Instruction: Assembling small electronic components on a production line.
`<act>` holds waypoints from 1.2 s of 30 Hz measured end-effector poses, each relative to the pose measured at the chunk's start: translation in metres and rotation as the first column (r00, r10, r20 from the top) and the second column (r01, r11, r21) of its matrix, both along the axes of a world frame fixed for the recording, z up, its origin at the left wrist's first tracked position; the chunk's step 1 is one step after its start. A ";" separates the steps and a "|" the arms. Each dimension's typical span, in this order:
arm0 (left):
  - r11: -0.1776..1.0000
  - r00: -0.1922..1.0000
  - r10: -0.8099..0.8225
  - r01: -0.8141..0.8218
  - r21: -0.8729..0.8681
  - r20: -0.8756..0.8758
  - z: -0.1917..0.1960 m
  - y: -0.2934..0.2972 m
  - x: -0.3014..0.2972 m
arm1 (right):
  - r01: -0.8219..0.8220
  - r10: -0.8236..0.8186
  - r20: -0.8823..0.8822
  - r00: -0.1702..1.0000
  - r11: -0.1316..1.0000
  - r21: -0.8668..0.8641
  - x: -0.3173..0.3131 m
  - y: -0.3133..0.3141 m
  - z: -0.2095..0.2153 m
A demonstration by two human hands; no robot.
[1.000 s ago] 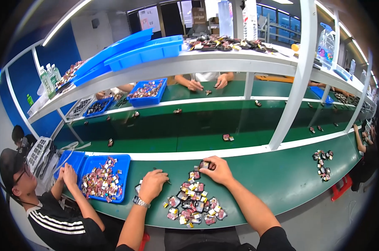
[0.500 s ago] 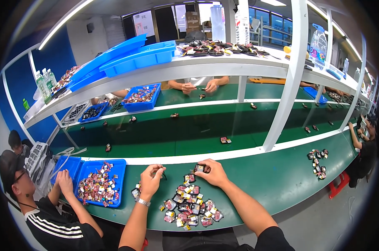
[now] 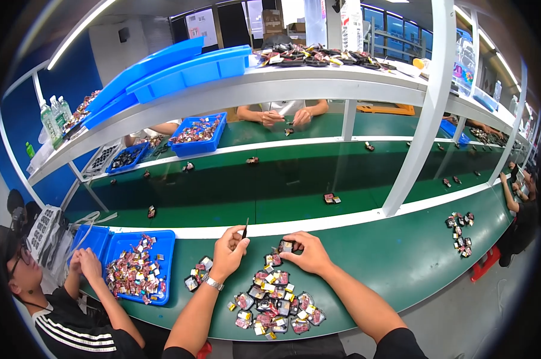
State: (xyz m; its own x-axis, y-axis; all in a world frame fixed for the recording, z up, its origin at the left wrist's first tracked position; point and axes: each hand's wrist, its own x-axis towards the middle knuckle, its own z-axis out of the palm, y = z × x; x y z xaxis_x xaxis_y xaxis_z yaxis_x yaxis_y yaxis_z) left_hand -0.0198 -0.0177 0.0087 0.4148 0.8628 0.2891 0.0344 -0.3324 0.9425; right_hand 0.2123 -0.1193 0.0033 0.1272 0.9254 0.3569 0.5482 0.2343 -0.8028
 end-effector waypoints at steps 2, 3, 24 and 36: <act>0.999 0.996 0.047 -0.045 0.029 -0.078 -0.009 -0.005 -0.006 | -0.008 0.008 0.004 1.000 1.000 -0.004 -0.002 -0.001 0.004; 0.999 0.996 0.052 -0.051 0.018 -0.077 -0.011 -0.005 -0.007 | -0.014 0.014 0.006 1.000 1.000 0.002 -0.003 0.001 0.004; 0.794 0.994 0.090 -0.034 0.606 -0.061 0.095 -0.027 0.030 | 0.052 -0.055 -0.058 0.997 0.997 -0.064 0.002 0.015 0.000; 0.693 0.487 0.687 -0.217 0.688 -0.539 0.039 -0.019 -0.112 | 0.039 -0.042 -0.067 0.997 0.998 -0.051 -0.001 0.009 0.002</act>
